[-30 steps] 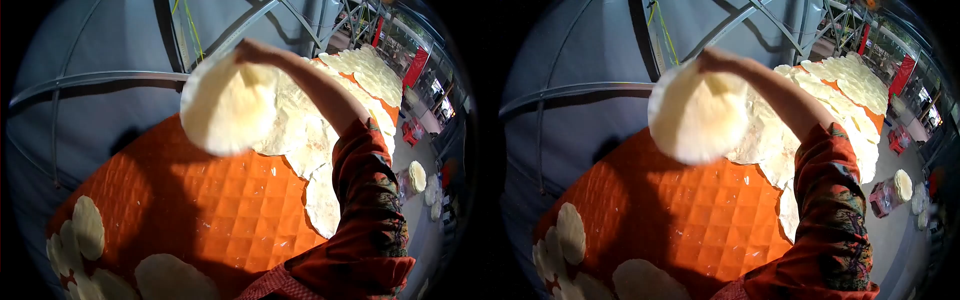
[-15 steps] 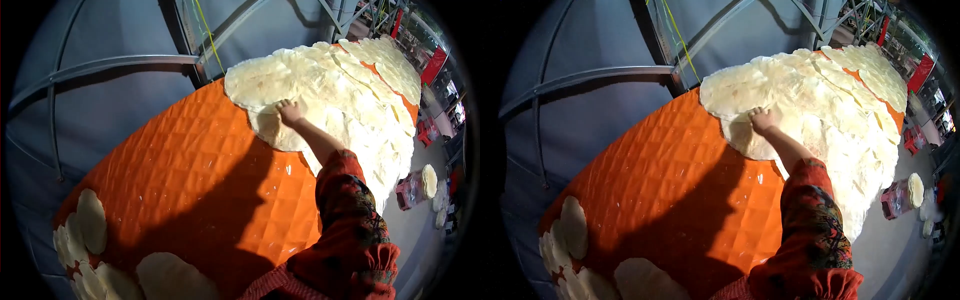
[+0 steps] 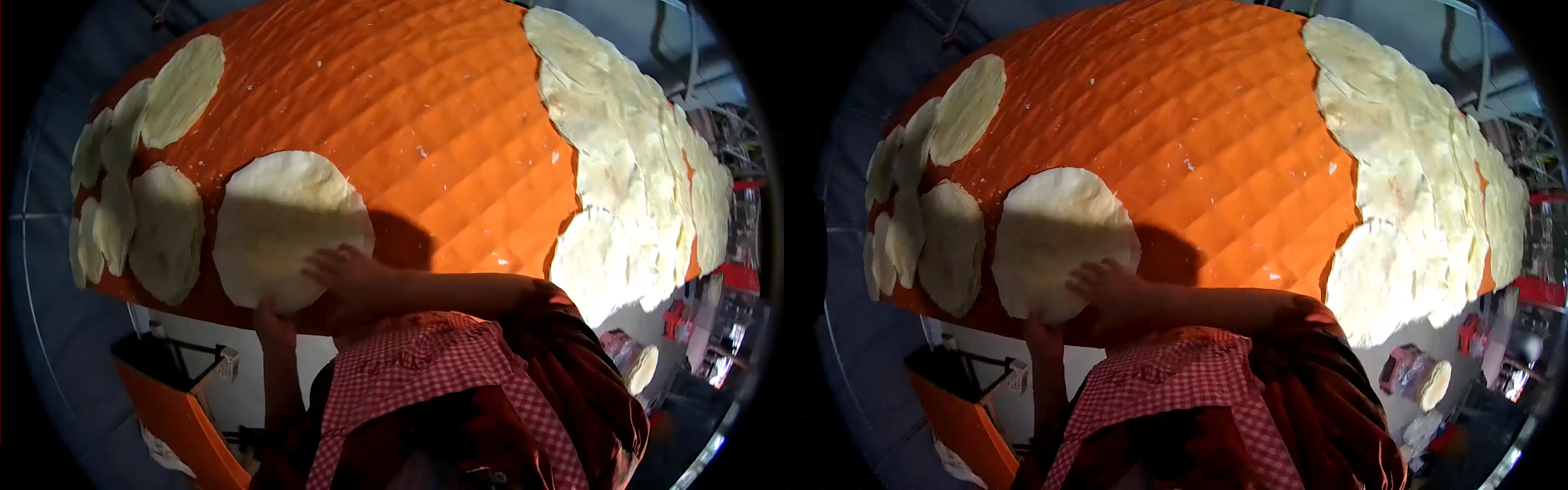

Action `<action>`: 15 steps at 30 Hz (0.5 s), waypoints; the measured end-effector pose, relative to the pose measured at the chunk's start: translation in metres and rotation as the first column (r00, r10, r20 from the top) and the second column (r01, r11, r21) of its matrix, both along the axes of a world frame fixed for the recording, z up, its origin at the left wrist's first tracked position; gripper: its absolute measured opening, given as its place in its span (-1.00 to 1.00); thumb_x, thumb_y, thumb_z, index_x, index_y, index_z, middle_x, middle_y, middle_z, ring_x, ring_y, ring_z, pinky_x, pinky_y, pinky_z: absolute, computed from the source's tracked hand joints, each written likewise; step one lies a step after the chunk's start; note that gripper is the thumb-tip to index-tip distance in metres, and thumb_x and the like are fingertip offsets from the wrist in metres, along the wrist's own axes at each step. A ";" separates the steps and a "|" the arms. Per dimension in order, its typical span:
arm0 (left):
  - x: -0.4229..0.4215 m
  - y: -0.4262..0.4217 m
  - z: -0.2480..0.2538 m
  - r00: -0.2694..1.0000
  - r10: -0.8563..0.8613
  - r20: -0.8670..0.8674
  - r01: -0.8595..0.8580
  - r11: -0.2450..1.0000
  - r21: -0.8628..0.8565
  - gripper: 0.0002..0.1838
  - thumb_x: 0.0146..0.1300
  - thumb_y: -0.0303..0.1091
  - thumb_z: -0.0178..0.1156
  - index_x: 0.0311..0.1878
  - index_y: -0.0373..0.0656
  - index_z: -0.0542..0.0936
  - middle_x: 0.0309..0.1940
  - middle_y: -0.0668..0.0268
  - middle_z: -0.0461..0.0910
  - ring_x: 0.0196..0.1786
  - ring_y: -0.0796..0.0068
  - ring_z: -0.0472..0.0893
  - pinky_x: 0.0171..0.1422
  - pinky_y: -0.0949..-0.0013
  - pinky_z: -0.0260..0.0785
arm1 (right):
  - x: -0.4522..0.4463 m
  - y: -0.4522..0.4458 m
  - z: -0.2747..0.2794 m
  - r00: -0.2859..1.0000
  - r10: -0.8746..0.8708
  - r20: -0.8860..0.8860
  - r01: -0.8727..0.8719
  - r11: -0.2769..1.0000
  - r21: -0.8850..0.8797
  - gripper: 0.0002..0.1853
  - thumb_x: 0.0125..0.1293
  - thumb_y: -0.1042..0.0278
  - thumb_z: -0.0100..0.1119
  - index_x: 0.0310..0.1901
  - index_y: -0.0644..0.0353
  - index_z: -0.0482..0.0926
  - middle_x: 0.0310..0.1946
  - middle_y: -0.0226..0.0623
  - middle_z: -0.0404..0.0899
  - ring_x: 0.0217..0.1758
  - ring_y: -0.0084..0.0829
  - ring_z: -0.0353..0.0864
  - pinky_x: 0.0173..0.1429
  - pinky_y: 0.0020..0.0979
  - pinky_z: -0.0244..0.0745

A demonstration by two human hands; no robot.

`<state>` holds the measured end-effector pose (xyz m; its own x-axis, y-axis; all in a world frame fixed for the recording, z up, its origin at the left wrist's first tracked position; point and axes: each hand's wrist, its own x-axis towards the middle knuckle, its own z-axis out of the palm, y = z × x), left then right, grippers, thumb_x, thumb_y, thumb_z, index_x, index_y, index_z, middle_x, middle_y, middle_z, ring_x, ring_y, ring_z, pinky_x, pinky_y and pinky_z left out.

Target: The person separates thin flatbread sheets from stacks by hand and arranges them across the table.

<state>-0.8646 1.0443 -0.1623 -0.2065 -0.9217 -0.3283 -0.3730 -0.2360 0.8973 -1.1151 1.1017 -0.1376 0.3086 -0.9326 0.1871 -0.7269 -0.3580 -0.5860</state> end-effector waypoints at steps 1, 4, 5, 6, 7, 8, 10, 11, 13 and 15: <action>-0.002 0.000 0.006 0.903 -0.193 0.383 0.283 0.939 -0.194 -0.70 0.30 -0.33 0.01 0.04 -0.26 0.44 0.06 0.14 0.41 0.10 0.20 0.44 0.21 0.17 0.34 | 0.030 0.000 0.009 0.997 -0.021 -0.080 0.020 1.000 -0.009 -0.14 -0.01 -0.13 0.27 0.26 0.20 0.23 0.24 -0.12 0.29 0.29 -0.11 0.28 0.24 0.00 0.21; -0.003 -0.008 0.004 0.740 0.322 -0.590 -0.061 0.907 0.418 -0.66 0.34 -0.23 -0.05 0.09 -0.16 0.42 0.09 0.12 0.42 0.14 0.21 0.43 0.17 0.17 0.36 | 0.070 -0.017 -0.008 0.910 -0.163 0.381 0.079 0.971 0.226 -0.46 0.03 0.05 0.22 0.00 0.22 0.48 -0.01 -0.08 0.48 0.11 -0.26 0.44 0.07 -0.23 0.35; -0.013 -0.007 0.026 0.706 0.245 -0.664 0.032 0.926 0.375 -0.63 0.35 -0.18 -0.08 0.13 -0.13 0.39 0.11 0.11 0.42 0.16 0.22 0.42 0.17 0.16 0.35 | 0.063 -0.037 -0.021 0.912 -0.188 0.364 0.103 0.965 0.241 -0.57 0.04 0.11 0.20 -0.11 0.23 0.54 -0.16 -0.07 0.52 -0.02 -0.25 0.51 -0.02 -0.27 0.40; -0.028 -0.007 0.044 0.710 0.149 -0.688 0.096 0.948 0.304 -0.60 0.36 -0.14 -0.10 0.17 -0.12 0.35 0.13 0.12 0.40 0.16 0.21 0.42 0.17 0.15 0.35 | 0.057 -0.055 -0.033 0.914 -0.213 0.346 0.127 0.958 0.256 -0.67 0.05 0.17 0.18 -0.22 0.24 0.60 -0.30 -0.06 0.57 -0.15 -0.24 0.57 -0.11 -0.30 0.45; -0.034 -0.004 0.064 0.709 0.066 -0.702 0.138 0.964 0.230 -0.57 0.37 -0.10 -0.12 0.20 -0.12 0.31 0.15 0.12 0.39 0.16 0.20 0.42 0.16 0.14 0.34 | 0.039 -0.059 -0.001 0.950 -0.264 0.165 0.231 0.953 0.195 -0.71 0.04 0.21 0.19 -0.27 0.23 0.61 -0.38 -0.05 0.57 -0.24 -0.18 0.59 -0.17 -0.28 0.47; -0.034 0.000 0.081 0.709 -0.005 -0.705 0.157 0.976 0.151 -0.53 0.38 -0.07 -0.13 0.24 -0.11 0.27 0.17 0.12 0.37 0.16 0.20 0.41 0.16 0.14 0.33 | 0.020 -0.061 0.041 0.946 -0.324 -0.019 0.323 0.938 0.125 -0.76 0.03 0.25 0.19 -0.31 0.23 0.63 -0.46 -0.03 0.58 -0.33 -0.12 0.61 -0.22 -0.27 0.50; -0.030 -0.004 0.082 0.757 -0.095 -0.647 0.162 0.986 0.045 -0.50 0.38 -0.03 -0.14 0.26 -0.12 0.24 0.19 0.13 0.35 0.16 0.19 0.41 0.14 0.14 0.34 | -0.030 -0.053 0.100 0.830 -0.497 0.253 0.514 0.858 -0.004 -0.75 0.00 0.30 0.23 -0.28 0.22 0.63 -0.43 0.00 0.59 -0.34 -0.05 0.61 -0.23 -0.23 0.51; -0.026 -0.007 0.079 0.806 -0.115 -0.580 0.157 0.987 0.023 -0.50 0.38 -0.02 -0.13 0.24 -0.12 0.25 0.19 0.13 0.35 0.15 0.19 0.41 0.13 0.14 0.34 | -0.055 -0.045 0.114 0.762 -0.503 0.408 0.574 0.816 -0.064 -0.73 -0.02 0.32 0.24 -0.25 0.22 0.63 -0.39 0.02 0.60 -0.30 -0.05 0.62 -0.21 -0.24 0.51; -0.023 -0.009 0.077 0.898 -0.105 -0.428 0.113 0.994 -0.008 -0.54 0.37 -0.06 -0.09 0.21 -0.15 0.29 0.16 0.14 0.37 0.11 0.21 0.43 0.11 0.18 0.35 | -0.111 0.006 0.171 0.652 -0.581 0.487 0.586 0.794 0.163 -0.65 0.02 0.46 0.22 -0.08 0.28 0.56 -0.35 -0.12 0.66 -0.27 -0.28 0.66 -0.19 -0.33 0.55; -0.028 -0.009 0.071 0.964 -0.045 -0.263 0.037 0.999 -0.033 -0.59 0.36 -0.13 -0.02 0.16 -0.17 0.34 0.09 0.15 0.42 0.06 0.25 0.46 0.09 0.22 0.36 | -0.157 0.060 0.195 0.420 -0.573 0.703 0.626 0.744 0.233 -0.74 0.20 0.52 0.12 -0.06 0.35 0.55 -0.31 -0.13 0.65 -0.32 -0.40 0.67 -0.24 -0.41 0.58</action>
